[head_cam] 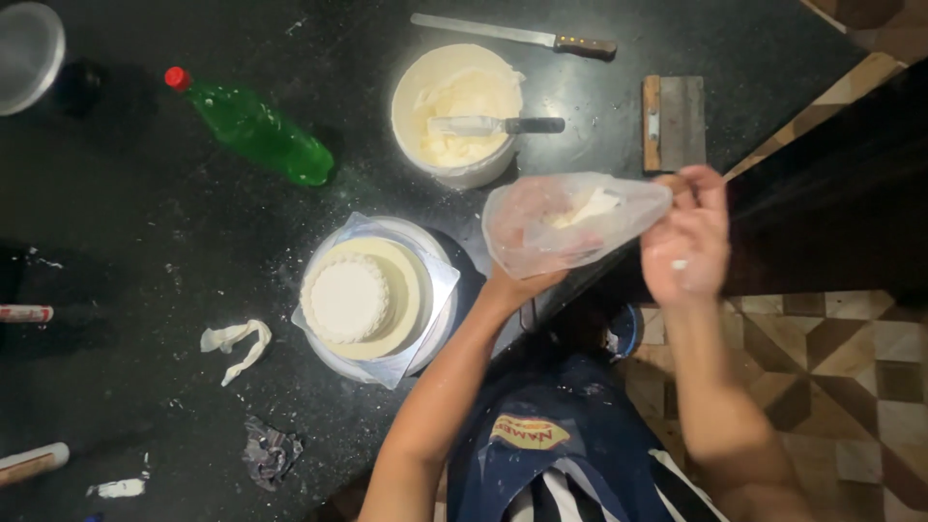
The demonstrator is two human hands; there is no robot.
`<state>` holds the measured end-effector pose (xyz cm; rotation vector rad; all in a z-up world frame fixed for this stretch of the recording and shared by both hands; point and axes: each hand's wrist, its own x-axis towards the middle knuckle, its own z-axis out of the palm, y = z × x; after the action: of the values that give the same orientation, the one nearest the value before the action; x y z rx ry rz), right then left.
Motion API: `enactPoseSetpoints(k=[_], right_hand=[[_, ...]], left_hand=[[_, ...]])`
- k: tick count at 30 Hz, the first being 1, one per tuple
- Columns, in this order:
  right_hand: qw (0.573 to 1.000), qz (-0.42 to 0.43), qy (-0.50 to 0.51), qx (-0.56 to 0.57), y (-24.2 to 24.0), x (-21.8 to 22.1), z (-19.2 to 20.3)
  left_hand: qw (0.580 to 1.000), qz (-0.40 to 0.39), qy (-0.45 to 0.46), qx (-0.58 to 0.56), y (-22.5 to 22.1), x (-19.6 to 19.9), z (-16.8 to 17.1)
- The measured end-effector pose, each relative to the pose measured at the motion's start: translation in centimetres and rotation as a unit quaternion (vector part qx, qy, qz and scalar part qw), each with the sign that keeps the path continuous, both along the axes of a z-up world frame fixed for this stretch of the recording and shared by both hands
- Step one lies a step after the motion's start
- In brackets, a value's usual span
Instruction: The person pipes white cream rosettes with a piping bag onto a metal piping nail, then places each finished rosette onto a frosted cake on a turntable. They periodically cut the piping bag tip with scissors, refill cream from a bucket, and switch piping nail attachments while working.
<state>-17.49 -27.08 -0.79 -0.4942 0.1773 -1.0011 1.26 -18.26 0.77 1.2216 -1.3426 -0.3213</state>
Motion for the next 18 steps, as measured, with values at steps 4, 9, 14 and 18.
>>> enactPoseSetpoints(k=[4,9,14,18], right_hand=[[0.991,-0.018,0.130,-0.006,0.1,1.6,-3.5],[0.992,0.008,0.127,-0.014,-1.6,2.4,-7.6],[0.994,0.012,0.109,-0.023,-2.0,3.5,-3.7],[0.986,0.092,0.079,0.115,-3.1,3.9,-2.8]], left_hand=[[0.994,0.016,-0.108,0.028,-0.7,0.7,1.3],[0.951,0.058,-0.292,0.078,-0.7,0.9,4.2],[0.992,-0.015,-0.074,0.105,-1.3,1.6,3.9],[0.994,0.012,-0.092,0.065,-2.5,1.0,4.4]])
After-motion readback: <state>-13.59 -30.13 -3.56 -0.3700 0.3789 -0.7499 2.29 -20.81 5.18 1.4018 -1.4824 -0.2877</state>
